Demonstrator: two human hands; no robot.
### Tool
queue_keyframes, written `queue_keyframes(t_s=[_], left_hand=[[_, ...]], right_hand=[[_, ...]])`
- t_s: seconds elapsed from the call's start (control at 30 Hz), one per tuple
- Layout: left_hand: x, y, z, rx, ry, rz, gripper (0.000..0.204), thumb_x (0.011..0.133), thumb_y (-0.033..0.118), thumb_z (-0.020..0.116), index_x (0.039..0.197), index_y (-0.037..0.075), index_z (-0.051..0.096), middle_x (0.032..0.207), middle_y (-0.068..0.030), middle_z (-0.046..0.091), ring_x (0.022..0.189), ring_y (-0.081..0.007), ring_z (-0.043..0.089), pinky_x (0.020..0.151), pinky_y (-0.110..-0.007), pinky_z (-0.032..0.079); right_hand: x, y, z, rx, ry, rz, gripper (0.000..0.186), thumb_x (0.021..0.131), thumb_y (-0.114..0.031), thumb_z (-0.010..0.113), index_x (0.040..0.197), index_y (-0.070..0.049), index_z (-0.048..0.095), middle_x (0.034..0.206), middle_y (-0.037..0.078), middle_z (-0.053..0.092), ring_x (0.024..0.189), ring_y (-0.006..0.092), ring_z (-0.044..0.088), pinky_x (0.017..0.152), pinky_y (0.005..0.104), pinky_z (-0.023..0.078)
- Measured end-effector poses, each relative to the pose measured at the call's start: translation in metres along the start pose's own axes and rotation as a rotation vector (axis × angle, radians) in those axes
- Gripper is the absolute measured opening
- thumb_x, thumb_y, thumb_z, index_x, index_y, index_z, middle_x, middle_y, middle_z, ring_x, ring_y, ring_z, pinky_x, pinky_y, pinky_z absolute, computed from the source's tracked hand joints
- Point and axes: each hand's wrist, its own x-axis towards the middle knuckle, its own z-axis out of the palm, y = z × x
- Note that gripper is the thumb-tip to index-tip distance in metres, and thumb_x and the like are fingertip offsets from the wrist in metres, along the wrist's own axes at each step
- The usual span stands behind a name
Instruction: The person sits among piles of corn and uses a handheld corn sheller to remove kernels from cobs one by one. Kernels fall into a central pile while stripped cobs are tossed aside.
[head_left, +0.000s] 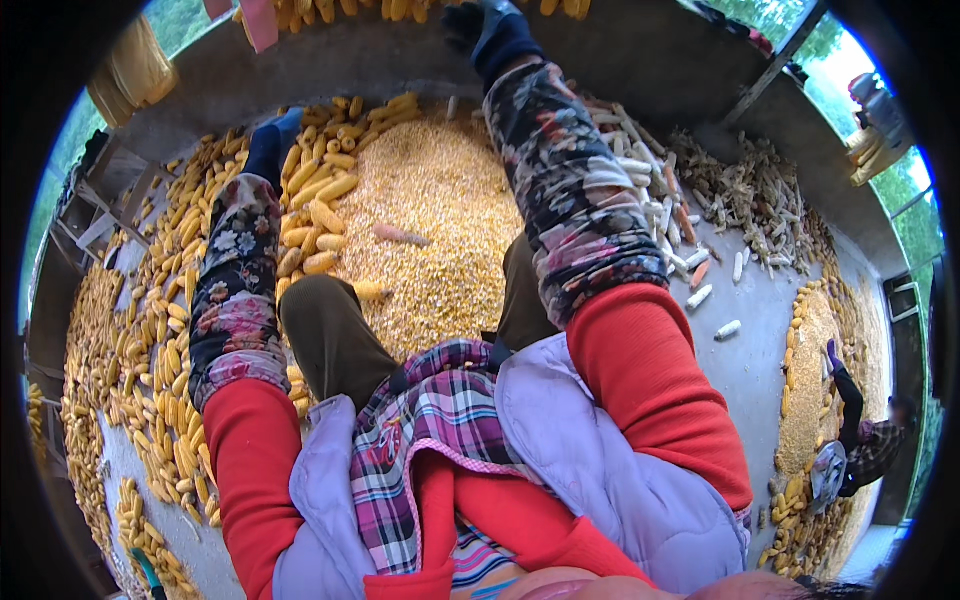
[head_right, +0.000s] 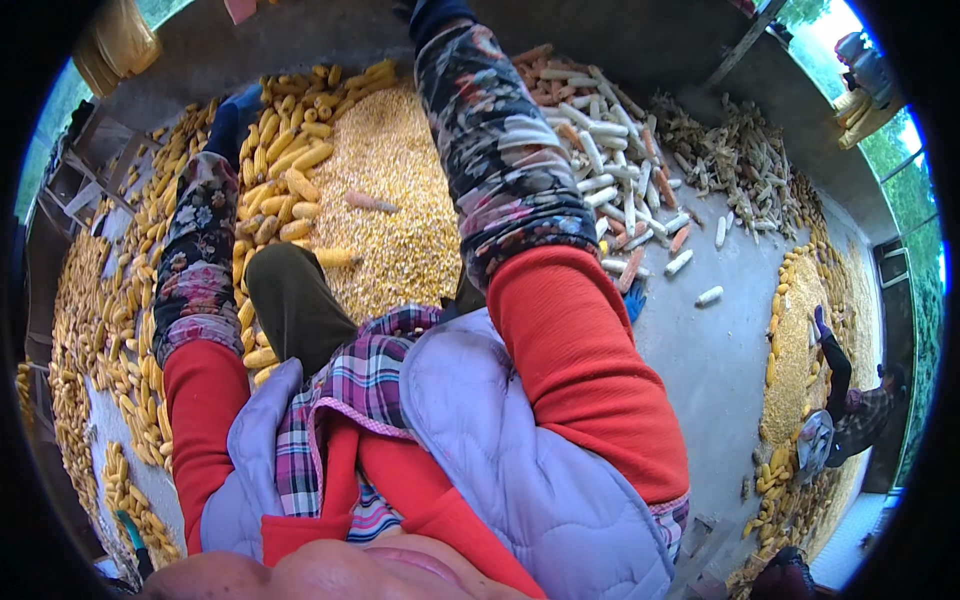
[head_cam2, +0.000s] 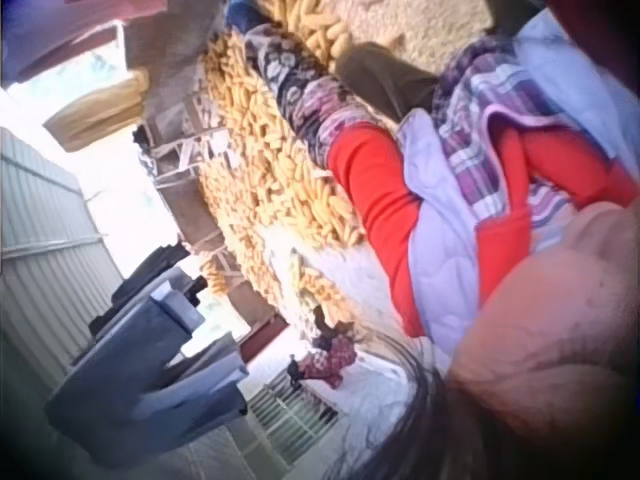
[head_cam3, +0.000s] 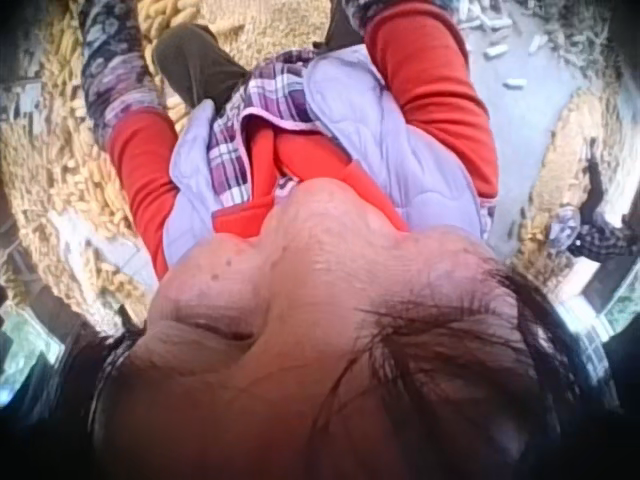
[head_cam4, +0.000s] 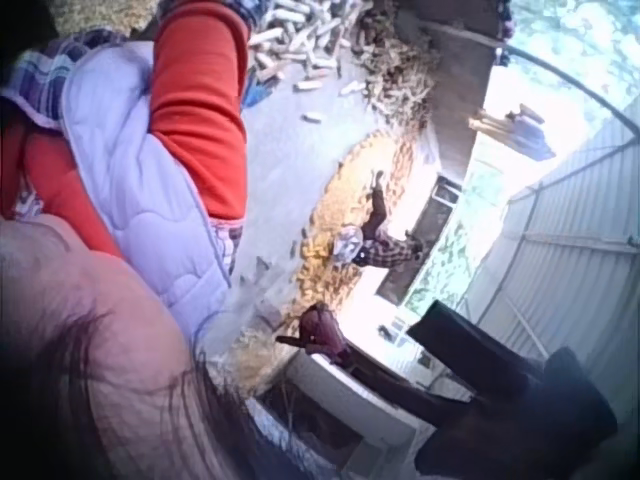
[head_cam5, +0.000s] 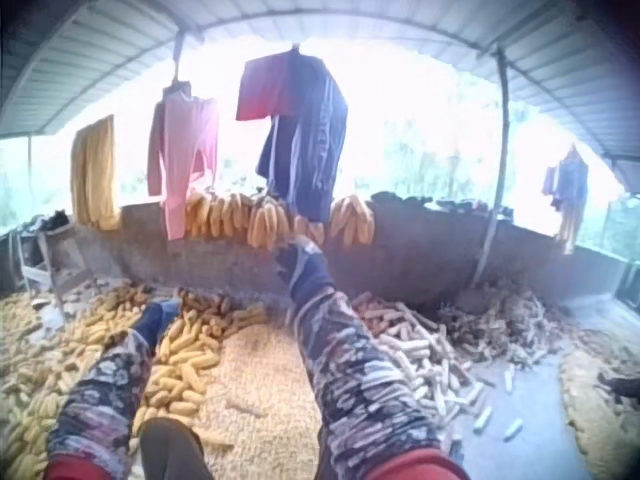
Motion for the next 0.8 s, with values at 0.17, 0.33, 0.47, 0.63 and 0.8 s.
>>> queue_keyframes(t_s=[0.17, 0.33, 0.47, 0.63, 0.8], left_hand=[[-0.025, -0.03, 0.005, -0.177, -0.008, -0.106, 0.071, 0.094, 0.06, 0.064, 0.149, 0.016, 0.054, 0.14, -0.0096, 0.061, 0.129, -0.0284, 0.053, 0.109, -0.05, 0.039], [-0.107, -0.067, 0.016, -0.11, 0.178, -0.076, 0.057, 0.092, 0.058, 0.066, 0.118, 0.008, 0.072, 0.099, 0.0003, 0.068, 0.082, -0.0126, 0.056, 0.069, -0.03, 0.043], [-0.157, -0.182, -0.06, -0.113, 0.362, -0.351, 0.053, 0.094, 0.057, 0.061, 0.113, 0.009, 0.072, 0.094, -0.003, 0.07, 0.077, -0.0155, 0.058, 0.067, -0.032, 0.045], [-0.209, -0.354, -0.088, -0.121, 0.479, -0.637, 0.052, 0.094, 0.056, 0.057, 0.094, 0.006, 0.072, 0.077, -0.0064, 0.068, 0.065, -0.0178, 0.057, 0.061, -0.035, 0.044], [-0.289, -0.476, -0.029, -0.001, 0.376, -0.835, 0.048, 0.092, 0.046, 0.066, 0.105, 0.001, 0.076, 0.091, -0.014, 0.074, 0.083, -0.0232, 0.068, 0.076, -0.038, 0.051]], right_hand=[[0.046, 0.047, -0.053, -0.191, -0.163, 0.059, 0.025, 0.101, -0.029, 0.057, 0.096, -0.007, 0.066, 0.089, 0.008, 0.071, 0.077, 0.0236, 0.068, 0.072, 0.0366, 0.055], [-0.032, 0.13, -0.148, -1.278, -0.302, 0.035, 0.033, 0.1, -0.031, 0.067, 0.103, 0.0, 0.074, 0.089, 0.007, 0.075, 0.071, 0.0152, 0.068, 0.069, 0.0323, 0.057], [-0.08, 0.219, -0.111, -1.403, -0.587, 0.38, 0.035, 0.093, -0.041, 0.067, 0.095, -0.008, 0.077, 0.08, 0.012, 0.075, 0.076, 0.0209, 0.072, 0.076, 0.0378, 0.054], [-0.082, 0.305, -0.117, -1.619, -0.52, 0.441, 0.034, 0.092, -0.037, 0.07, 0.104, -0.006, 0.077, 0.095, 0.012, 0.078, 0.089, 0.0211, 0.073, 0.081, 0.0349, 0.056], [-0.08, 0.387, -0.122, -1.928, -0.498, 0.431, 0.057, 0.088, -0.044, 0.069, 0.132, -0.008, 0.067, 0.122, 0.017, 0.073, 0.111, 0.0325, 0.071, 0.097, 0.04, 0.054]])
